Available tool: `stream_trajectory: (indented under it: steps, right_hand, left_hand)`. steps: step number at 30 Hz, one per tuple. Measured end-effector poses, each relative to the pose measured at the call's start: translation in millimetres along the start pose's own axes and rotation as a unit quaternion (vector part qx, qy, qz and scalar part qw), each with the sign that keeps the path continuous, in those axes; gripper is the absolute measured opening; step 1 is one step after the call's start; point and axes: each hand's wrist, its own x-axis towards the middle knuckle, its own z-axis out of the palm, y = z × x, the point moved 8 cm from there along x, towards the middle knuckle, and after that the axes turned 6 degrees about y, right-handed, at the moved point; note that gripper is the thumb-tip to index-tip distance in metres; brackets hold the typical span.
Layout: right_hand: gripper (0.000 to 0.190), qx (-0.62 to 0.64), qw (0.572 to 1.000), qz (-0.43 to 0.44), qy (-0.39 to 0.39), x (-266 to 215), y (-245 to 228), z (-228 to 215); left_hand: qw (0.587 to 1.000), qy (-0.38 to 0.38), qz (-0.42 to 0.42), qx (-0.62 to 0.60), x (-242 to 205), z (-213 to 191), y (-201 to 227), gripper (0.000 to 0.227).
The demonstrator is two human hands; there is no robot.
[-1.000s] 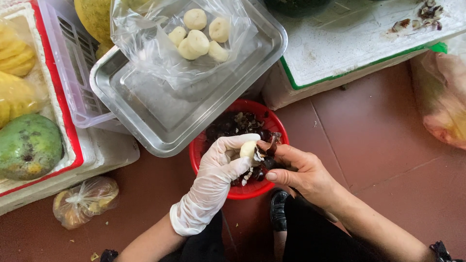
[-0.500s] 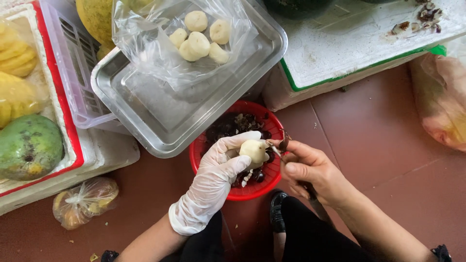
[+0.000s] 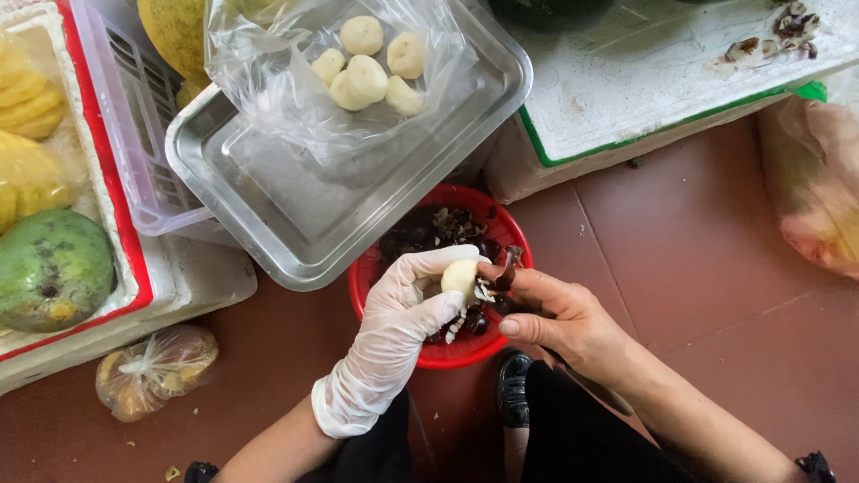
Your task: Peeling the dark skin off root vegetables using a small knife and sorting them into a tray.
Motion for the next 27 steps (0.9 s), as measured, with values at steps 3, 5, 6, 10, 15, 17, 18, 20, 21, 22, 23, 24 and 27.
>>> stream_trajectory:
  steps: [3,5,6,10,15,17,18,20,21,22,23,24,27]
  right_hand:
    - [0.052,-0.017,0.994,-0.074,0.073,0,-8,-7]
    - [0.065,0.029,0.994,0.073,0.070,-6,8,-8]
    - [0.065,0.029,0.994,0.073,0.070,-4,6,-6]
    - [0.053,-0.067,0.994,-0.034,0.081,-1,-9,-12]
    - [0.046,0.086,0.993,-0.029,0.080,-3,11,-29]
    - [0.048,0.195,0.980,-0.012,0.033,1,7,-29]
    - [0.048,0.196,0.980,-0.012,0.032,2,7,-34]
    - [0.045,0.184,0.980,0.014,0.069,5,12,-49]
    - [0.045,0.183,0.981,0.014,0.068,7,22,-51]
    - [0.040,0.143,0.984,0.049,0.092,9,38,-55]
    - [0.036,0.103,0.984,0.086,0.116,9,54,-60]
    - [0.036,0.103,0.984,0.085,0.115,11,63,-57]
    - [0.045,-0.007,0.985,0.132,0.111,16,104,-56]
  left_hand:
    - [1.000,-0.013,0.016,0.001,0,0,-1,0.039]
    - [0.999,-0.032,0.041,0.002,0,-1,-2,0.043]
    - [0.999,-0.032,0.041,0.002,0,-2,-4,0.043]
    - [0.999,-0.030,0.035,0.000,2,-8,-14,0.045]
    - [0.999,-0.023,-0.002,-0.044,16,-19,-35,0.050]
    - [0.992,-0.014,-0.053,-0.110,19,-21,-44,0.056]
    - [0.992,-0.013,-0.053,-0.110,17,-19,-41,0.056]
    - [0.980,0.005,-0.050,-0.191,12,-17,-34,0.058]
    - [0.981,0.005,-0.048,-0.190,11,-18,-33,0.058]
    - [0.974,0.005,-0.057,-0.217,9,-18,-32,0.056]
    - [0.968,0.005,-0.065,-0.244,8,-18,-31,0.055]
    - [0.968,0.005,-0.063,-0.244,7,-18,-32,0.055]
    - [0.962,0.001,-0.079,-0.260,3,-18,-32,0.049]
